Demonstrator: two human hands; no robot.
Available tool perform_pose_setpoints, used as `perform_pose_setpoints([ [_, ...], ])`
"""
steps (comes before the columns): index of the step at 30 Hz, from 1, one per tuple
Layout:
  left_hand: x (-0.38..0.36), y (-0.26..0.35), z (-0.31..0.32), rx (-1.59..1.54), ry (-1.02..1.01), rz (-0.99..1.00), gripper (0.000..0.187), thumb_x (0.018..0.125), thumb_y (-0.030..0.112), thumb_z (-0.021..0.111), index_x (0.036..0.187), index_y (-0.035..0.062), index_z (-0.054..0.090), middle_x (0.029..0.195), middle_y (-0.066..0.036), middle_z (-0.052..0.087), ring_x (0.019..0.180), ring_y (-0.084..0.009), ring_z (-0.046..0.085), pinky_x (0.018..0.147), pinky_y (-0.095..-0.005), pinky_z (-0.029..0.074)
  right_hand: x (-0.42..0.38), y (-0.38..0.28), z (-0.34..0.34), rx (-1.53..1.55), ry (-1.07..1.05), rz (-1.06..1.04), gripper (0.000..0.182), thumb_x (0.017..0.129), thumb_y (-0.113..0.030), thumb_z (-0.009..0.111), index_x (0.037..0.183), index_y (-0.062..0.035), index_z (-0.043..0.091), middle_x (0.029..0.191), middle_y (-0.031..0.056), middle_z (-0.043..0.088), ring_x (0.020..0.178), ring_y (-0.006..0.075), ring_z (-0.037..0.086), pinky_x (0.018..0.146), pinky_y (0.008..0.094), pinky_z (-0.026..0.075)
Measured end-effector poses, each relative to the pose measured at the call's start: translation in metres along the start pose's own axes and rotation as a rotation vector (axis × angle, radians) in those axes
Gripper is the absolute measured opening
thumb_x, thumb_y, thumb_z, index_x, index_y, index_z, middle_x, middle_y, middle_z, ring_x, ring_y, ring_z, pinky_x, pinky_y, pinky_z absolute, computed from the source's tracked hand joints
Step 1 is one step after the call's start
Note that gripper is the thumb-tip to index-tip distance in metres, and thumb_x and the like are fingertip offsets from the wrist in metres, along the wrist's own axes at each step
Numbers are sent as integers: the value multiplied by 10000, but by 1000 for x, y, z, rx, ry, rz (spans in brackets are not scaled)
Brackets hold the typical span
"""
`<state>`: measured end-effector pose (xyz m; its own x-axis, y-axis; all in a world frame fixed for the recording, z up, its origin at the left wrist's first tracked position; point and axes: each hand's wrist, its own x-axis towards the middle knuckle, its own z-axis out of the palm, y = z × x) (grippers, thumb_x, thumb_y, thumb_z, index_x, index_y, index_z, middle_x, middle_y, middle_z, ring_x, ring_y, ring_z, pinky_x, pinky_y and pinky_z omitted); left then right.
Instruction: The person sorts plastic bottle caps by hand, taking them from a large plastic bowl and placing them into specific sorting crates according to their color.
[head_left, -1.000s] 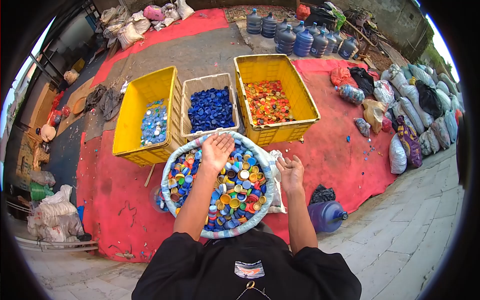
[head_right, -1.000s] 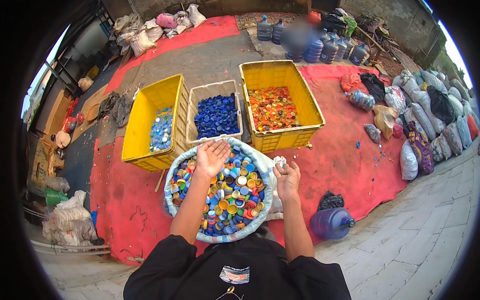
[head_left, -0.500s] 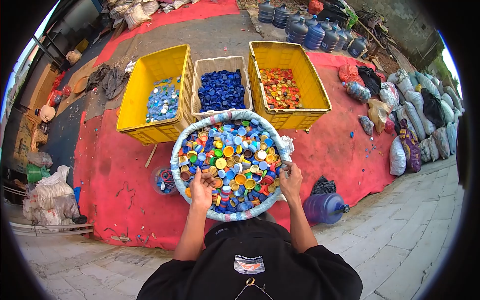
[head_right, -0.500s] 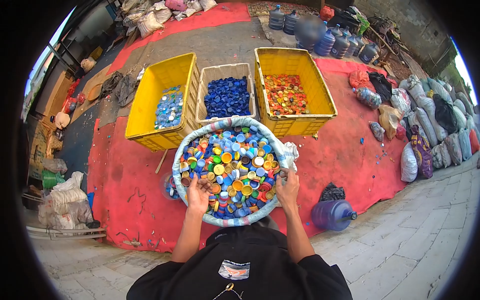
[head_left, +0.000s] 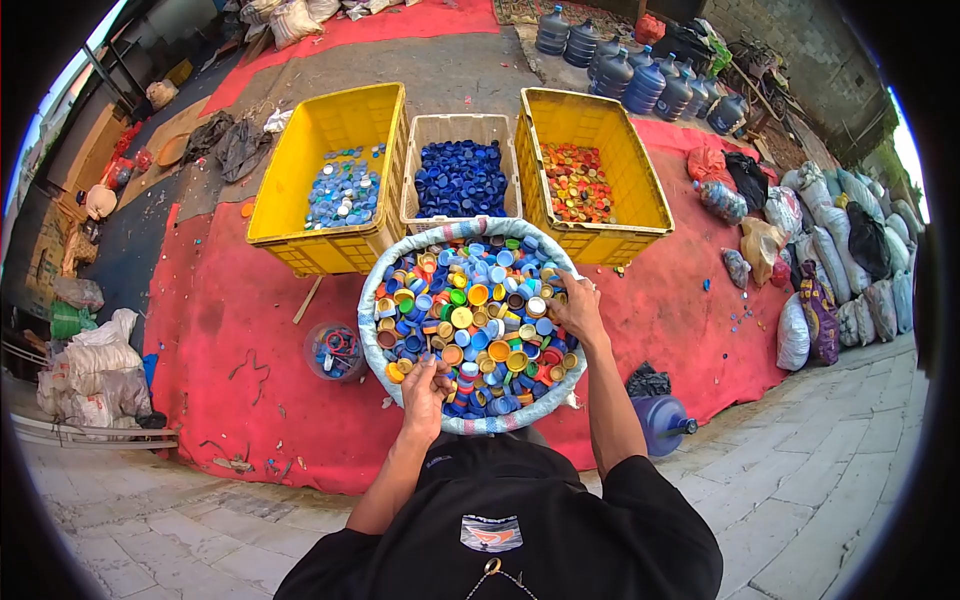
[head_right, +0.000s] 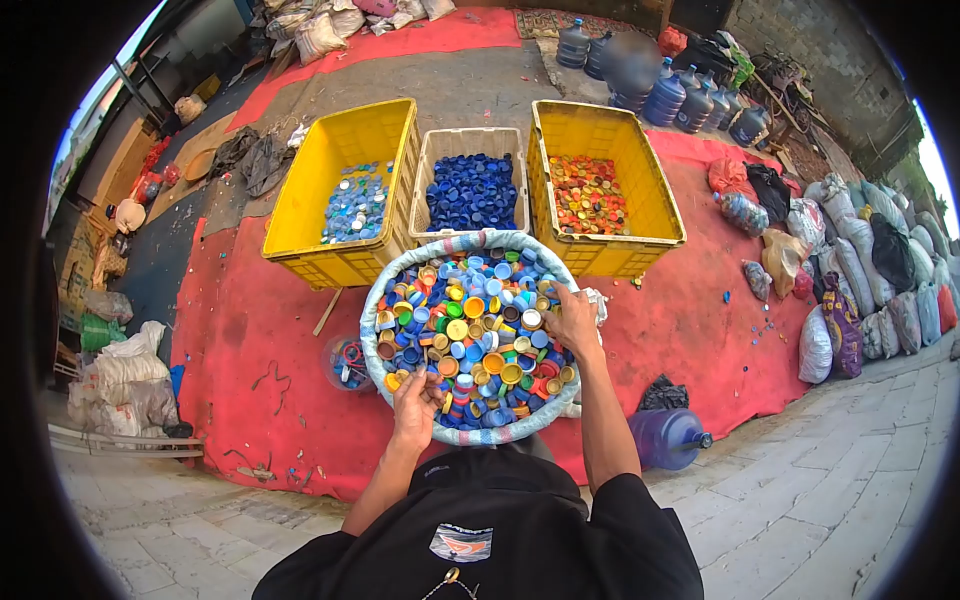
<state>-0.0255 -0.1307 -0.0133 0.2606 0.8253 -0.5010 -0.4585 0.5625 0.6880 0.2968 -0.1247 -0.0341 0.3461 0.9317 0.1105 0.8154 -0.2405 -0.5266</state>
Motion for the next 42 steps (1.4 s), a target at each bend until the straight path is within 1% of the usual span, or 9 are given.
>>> perform_pose_setpoints([
  [6,2,-5,23,70,-122,19,171,961,225,599,990,57,615,861,-11,625,697,-73,559,660,-233,484,-9,-18,-4,90,115,-56,586,762,-180,742,1281,-43,505,1004,145,672,1008,331,590,885,454,427],
  [9,3,-5,43,299,-195,98,198,948,219,624,1034,41,607,880,-4,626,714,-59,551,670,-223,478,-32,-50,-22,254,145,-69,605,757,-119,747,1285,-3,476,951,175,649,957,332,603,824,422,471],
  [13,7,-13,76,586,-284,271,451,880,265,711,1199,-20,570,913,-44,635,791,-89,567,661,-245,474,-74,-90,-28,339,65,-206,656,740,-51,742,1316,22,437,1003,210,616,914,333,611,770,411,498],
  [16,9,-19,81,870,-305,127,496,841,283,759,1190,-28,594,933,-60,645,776,-88,574,655,-214,459,-100,-105,-19,273,54,-236,714,698,14,715,1344,18,411,972,195,593,907,332,622,790,397,509],
  [24,1,-24,71,456,-357,-88,341,913,249,679,1121,-18,643,918,-43,659,792,-73,601,687,-227,495,-122,-101,-7,409,44,-168,704,746,-34,769,1350,20,411,1113,178,666,950,286,669,789,346,530],
  [30,7,-23,68,284,-362,-248,274,949,219,611,1122,7,628,907,-32,636,783,-95,615,711,-255,516,-123,-101,-1,537,114,-85,698,750,-1,762,1350,20,407,1085,166,674,936,283,681,797,353,546],
  [34,15,-25,74,232,-397,-240,280,935,226,633,1108,6,629,930,-34,640,766,-100,634,691,-247,542,-125,-93,5,689,145,34,703,767,18,757,1359,9,377,1123,167,659,940,185,657,818,299,547],
  [38,34,-8,89,282,-360,-140,310,915,224,664,1148,24,621,940,-16,634,802,-84,590,700,-253,517,-125,-88,1,901,258,158,586,835,7,702,1339,0,403,1123,135,609,936,146,620,795,269,533],
  [42,60,34,110,352,-206,185,690,865,291,723,1394,-14,401,1309,-191,541,1123,-212,560,921,-317,466,-127,-88,-13,1097,298,352,370,923,-154,597,1249,-17,487,1078,99,605,876,116,590,738,256,502],
])
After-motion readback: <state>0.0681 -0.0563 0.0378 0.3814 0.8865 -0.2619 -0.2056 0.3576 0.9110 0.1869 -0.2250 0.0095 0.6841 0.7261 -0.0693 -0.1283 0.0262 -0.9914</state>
